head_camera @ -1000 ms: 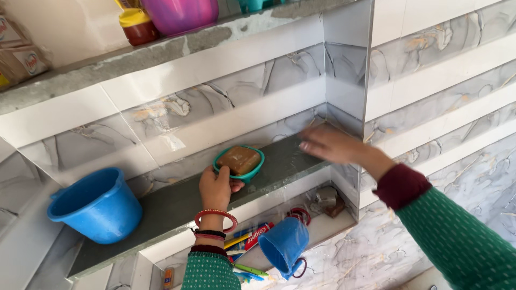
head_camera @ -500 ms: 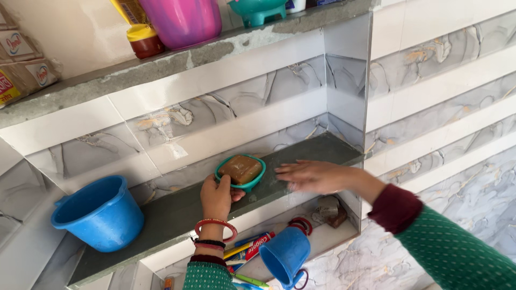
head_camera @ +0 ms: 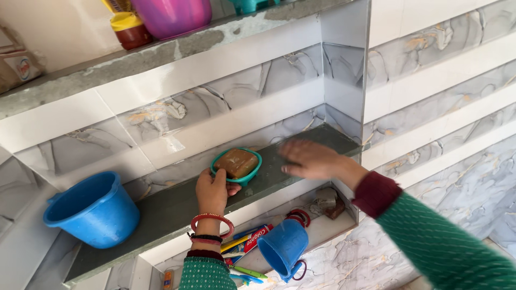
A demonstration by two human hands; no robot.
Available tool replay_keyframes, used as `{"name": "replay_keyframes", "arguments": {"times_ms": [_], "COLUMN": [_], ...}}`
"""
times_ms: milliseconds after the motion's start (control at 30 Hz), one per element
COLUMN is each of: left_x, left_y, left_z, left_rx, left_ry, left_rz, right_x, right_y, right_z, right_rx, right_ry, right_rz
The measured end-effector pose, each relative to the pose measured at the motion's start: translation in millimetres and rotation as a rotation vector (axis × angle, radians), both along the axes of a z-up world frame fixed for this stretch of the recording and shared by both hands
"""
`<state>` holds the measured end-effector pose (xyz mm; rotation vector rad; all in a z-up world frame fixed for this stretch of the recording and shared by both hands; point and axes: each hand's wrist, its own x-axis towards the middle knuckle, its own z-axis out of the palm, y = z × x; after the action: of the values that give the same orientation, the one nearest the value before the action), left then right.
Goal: The person cleans a bathroom shelf by pouring water from a blue cup and wiping the surface with a cloth. They then organize items on the shelf, including toothbrushes, toothpaste, and a soap dish, placing them into a blue cup and arranging them neatly.
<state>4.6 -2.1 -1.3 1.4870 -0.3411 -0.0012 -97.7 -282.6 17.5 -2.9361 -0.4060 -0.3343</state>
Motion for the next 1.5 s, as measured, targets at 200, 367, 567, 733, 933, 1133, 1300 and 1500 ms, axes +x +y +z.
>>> {"name": "replay_keyframes", "arguments": {"times_ms": [200,367,567,733,933,1133,1300,1500], "left_x": [-2.9,-7.8,-6.2,-2.3,5.9,11.7,4.9,-6.6], "left_y": [0.0,-0.6,-2.4,2.6,-1.7,-52.3,-141.9,-225.1], "left_z": [-0.1,6.7,2.6,-0.6,0.3,23.7,35.0,36.0], "left_rx": [-0.014,0.039,-0.011,-0.022,-0.097,-0.044,-0.104,0.102], "left_ry": [-0.003,-0.005,-0.028,-0.007,0.052,0.043,0.167,0.331], "left_rz": [0.001,0.039,0.04,0.052,0.05,-0.116,-0.305,-0.361], "right_x": [-18.5,12.4,-4.7,-40.8,-20.8,-4.3,-18.8,8.9], "right_y": [-57.4,-32.9,7.0,1.4,-40.1,59.1,65.3,44.3], "right_z": [5.0,11.2,4.9,-13.7,8.6,-14.5,-5.5,-50.4], "right_rx": [0.443,-0.084,-0.071,0.158,0.063,-0.053,0.013,0.008], "right_ry": [0.124,0.16,0.046,-0.056,0.013,-0.22,0.059,-0.306], "right_rz": [-0.075,-0.495,-0.176,0.352,-0.372,-0.049,-0.143,-0.03]}}
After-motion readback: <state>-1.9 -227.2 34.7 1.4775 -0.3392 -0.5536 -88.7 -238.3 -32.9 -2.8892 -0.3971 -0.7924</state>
